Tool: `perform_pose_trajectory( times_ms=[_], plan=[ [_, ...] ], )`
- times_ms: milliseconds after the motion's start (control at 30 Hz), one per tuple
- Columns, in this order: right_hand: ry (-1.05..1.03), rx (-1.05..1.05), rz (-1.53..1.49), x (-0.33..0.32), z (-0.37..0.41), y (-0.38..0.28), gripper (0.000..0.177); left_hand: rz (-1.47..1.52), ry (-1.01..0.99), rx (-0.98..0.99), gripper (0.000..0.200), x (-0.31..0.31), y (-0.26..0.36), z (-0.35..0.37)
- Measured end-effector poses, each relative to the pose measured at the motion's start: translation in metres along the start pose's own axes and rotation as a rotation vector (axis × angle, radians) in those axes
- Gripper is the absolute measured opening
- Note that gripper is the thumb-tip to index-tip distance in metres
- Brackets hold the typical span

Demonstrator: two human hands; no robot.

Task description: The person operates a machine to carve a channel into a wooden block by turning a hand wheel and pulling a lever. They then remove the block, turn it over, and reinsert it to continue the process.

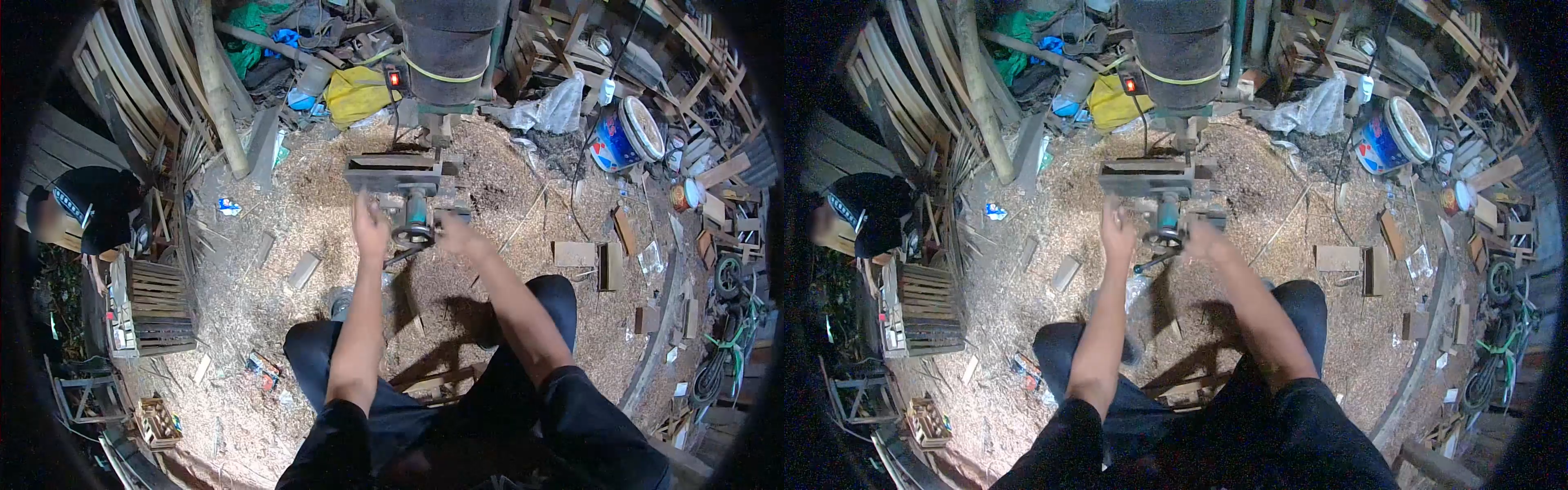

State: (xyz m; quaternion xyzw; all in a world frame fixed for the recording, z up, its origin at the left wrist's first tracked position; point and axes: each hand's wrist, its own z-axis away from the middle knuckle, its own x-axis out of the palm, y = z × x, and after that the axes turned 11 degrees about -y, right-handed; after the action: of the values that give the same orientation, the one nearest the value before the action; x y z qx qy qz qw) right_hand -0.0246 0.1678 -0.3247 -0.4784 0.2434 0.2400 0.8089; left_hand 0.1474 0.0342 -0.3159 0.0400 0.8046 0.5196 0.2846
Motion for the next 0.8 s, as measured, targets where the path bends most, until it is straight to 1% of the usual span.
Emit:
perform_pose_trajectory(
  times_ms=[33, 67, 100, 167, 200, 267, 367, 467, 533, 600, 700, 733, 800],
  plan=[
    [0.074, -0.044, 0.043, -0.017, 0.007, -0.003, 0.04, -0.109, -0.048, 0.167, 0.053, -0.015, 0.063, -0.02],
    [0.149, -0.085, 0.086, -0.033, 0.016, -0.007, 0.036, -0.25, -0.071, 0.22, 0.058, -0.019, 0.088, -0.04],
    [0.24, -0.09, 0.027, -0.04, 0.021, -0.004, 0.034, -0.39, -0.091, 0.274, 0.063, -0.021, 0.109, -0.059],
    [0.42, -0.105, -0.087, -0.052, 0.032, 0.002, 0.031, -0.56, -0.111, 0.422, 0.07, -0.029, 0.156, -0.087],
    [0.412, -0.059, -0.073, -0.055, 0.034, 0.009, 0.032, -0.65, -0.114, 0.427, 0.072, -0.028, 0.166, -0.101],
    [0.39, 0.035, -0.045, -0.053, 0.039, 0.019, 0.033, -0.832, -0.122, 0.429, 0.075, -0.025, 0.177, -0.118],
    [0.221, 0.086, 0.121, -0.052, 0.058, 0.018, 0.034, -0.945, -0.122, 0.376, 0.079, -0.021, 0.18, -0.123],
    [0.181, 0.077, 0.065, -0.031, 0.042, 0.049, 0.038, -1.036, -0.145, 0.338, 0.081, -0.014, 0.172, -0.116],
    [0.17, 0.074, 0.055, -0.024, 0.042, 0.054, 0.039, -0.904, -0.131, 0.343, 0.084, -0.009, 0.155, -0.111],
    [0.196, 0.063, 0.065, -0.03, 0.051, 0.038, 0.041, -0.821, -0.109, 0.34, 0.085, -0.005, 0.15, -0.113],
    [0.169, 0.037, 0.014, -0.036, 0.061, 0.02, 0.043, -0.827, -0.108, 0.306, 0.085, -0.01, 0.155, -0.113],
    [0.113, 0.023, 0.045, -0.037, 0.057, 0.021, 0.042, -0.856, -0.114, 0.29, 0.085, -0.012, 0.161, -0.115],
    [0.118, 0.051, 0.053, -0.028, 0.041, 0.032, 0.041, -0.892, -0.092, 0.298, 0.082, -0.012, 0.162, -0.121]
  ],
)
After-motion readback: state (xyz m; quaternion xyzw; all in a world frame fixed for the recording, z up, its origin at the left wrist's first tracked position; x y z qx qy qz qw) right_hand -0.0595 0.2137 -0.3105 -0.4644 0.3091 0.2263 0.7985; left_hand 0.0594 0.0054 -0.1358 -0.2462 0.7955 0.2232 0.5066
